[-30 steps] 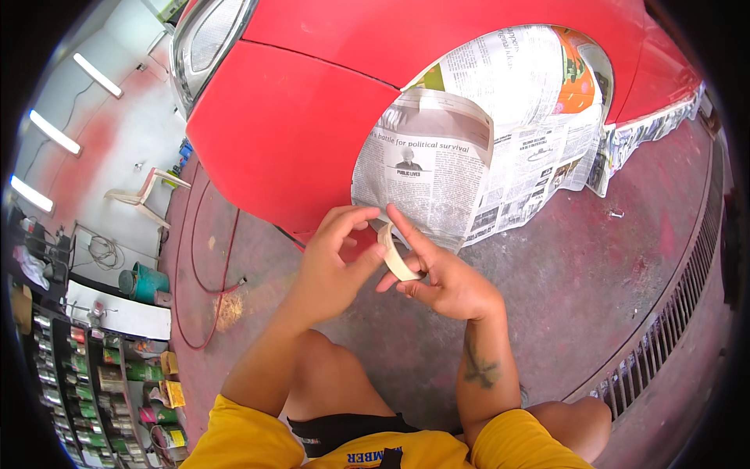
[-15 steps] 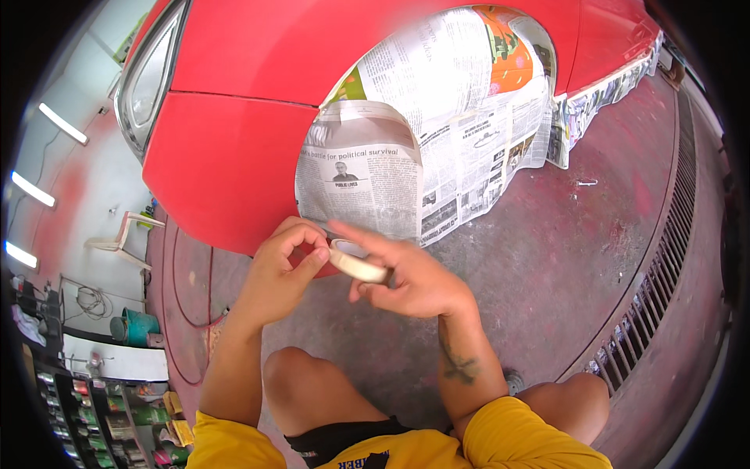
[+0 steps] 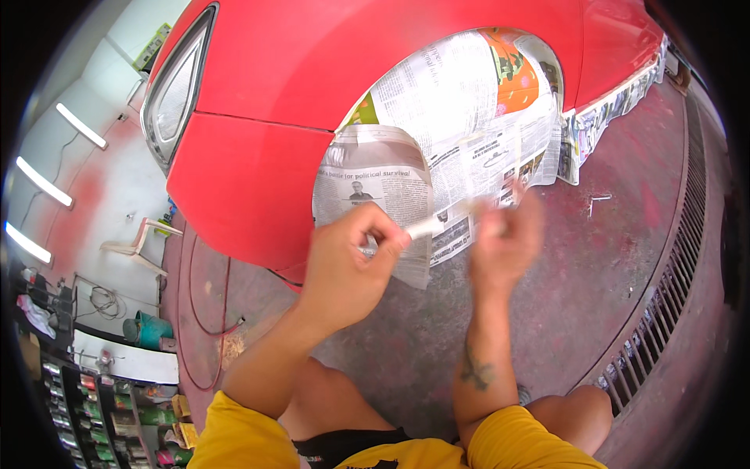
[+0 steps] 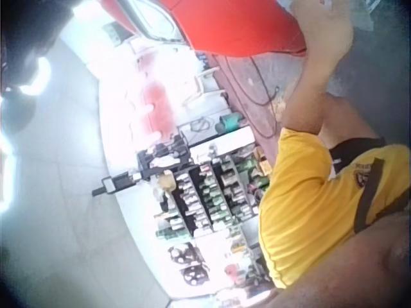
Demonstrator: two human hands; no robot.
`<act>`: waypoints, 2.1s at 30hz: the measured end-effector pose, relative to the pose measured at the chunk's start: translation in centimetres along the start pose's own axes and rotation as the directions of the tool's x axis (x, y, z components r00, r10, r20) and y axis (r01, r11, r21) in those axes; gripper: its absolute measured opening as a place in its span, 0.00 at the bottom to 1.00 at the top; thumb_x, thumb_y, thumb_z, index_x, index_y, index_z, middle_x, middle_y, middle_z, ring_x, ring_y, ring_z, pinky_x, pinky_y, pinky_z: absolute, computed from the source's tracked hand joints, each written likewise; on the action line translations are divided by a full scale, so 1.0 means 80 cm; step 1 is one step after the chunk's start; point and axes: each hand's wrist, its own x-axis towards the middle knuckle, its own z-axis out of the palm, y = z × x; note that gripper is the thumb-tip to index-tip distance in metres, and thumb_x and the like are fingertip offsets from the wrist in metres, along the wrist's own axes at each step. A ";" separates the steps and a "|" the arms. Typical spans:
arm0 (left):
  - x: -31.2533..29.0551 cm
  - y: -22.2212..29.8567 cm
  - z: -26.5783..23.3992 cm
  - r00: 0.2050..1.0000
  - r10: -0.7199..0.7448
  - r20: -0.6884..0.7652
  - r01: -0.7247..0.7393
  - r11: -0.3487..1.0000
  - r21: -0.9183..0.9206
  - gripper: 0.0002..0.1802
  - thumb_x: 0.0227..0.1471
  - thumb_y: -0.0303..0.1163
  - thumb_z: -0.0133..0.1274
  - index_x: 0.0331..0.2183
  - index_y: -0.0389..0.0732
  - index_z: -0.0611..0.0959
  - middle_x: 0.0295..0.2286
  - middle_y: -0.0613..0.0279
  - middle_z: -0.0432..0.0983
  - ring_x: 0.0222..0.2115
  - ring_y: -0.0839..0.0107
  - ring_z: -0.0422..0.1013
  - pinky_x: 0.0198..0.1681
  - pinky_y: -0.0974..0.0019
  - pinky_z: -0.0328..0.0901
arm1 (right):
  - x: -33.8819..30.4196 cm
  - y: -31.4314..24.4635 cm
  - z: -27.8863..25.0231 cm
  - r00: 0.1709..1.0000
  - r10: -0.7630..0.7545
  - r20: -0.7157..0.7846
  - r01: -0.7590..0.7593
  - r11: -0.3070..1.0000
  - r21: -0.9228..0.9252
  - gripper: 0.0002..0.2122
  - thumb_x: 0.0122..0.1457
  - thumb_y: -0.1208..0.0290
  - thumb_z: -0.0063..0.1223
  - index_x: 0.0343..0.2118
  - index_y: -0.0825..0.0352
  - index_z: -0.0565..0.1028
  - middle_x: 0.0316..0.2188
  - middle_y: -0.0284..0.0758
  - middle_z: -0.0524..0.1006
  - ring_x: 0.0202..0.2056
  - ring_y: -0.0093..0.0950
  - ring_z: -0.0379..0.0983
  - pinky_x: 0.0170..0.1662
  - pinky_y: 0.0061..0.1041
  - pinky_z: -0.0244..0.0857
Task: The person kneels by the front of a red car and uses masking tape to secure newspaper over the wheel arch and bumper area. They then stand, open the car's hood, and inspect the engine bay before closing the hood and walking to a nearby table.
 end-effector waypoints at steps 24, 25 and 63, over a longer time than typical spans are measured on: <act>0.075 -0.107 0.061 0.918 0.377 -0.123 -0.216 0.734 0.643 0.44 0.57 0.41 0.64 0.69 0.37 0.66 0.68 0.37 0.56 0.68 0.39 0.55 0.69 0.40 0.55 | 0.076 -0.010 0.122 0.969 0.034 0.245 -0.024 0.999 -0.044 0.23 0.62 0.79 0.65 0.58 0.69 0.71 0.33 0.30 0.82 0.27 0.13 0.70 0.31 0.17 0.64; 0.076 -0.106 0.059 0.926 0.350 -0.139 -0.176 0.728 0.663 0.46 0.58 0.43 0.64 0.70 0.38 0.65 0.68 0.37 0.56 0.69 0.39 0.54 0.69 0.39 0.54 | 0.080 -0.004 0.128 0.966 0.037 0.255 -0.029 0.999 -0.037 0.23 0.62 0.79 0.65 0.58 0.69 0.71 0.33 0.30 0.82 0.28 0.13 0.70 0.31 0.17 0.64; 0.105 -0.113 0.054 0.857 0.515 -0.021 -0.221 0.404 0.888 0.45 0.51 0.43 0.65 0.64 0.27 0.71 0.69 0.41 0.60 0.59 0.56 0.63 0.55 0.57 0.61 | 0.086 -0.028 0.179 0.918 -0.176 0.356 0.369 0.708 -0.602 0.18 0.54 0.53 0.69 0.21 0.64 0.81 0.15 0.37 0.78 0.20 0.40 0.75 0.40 0.41 0.64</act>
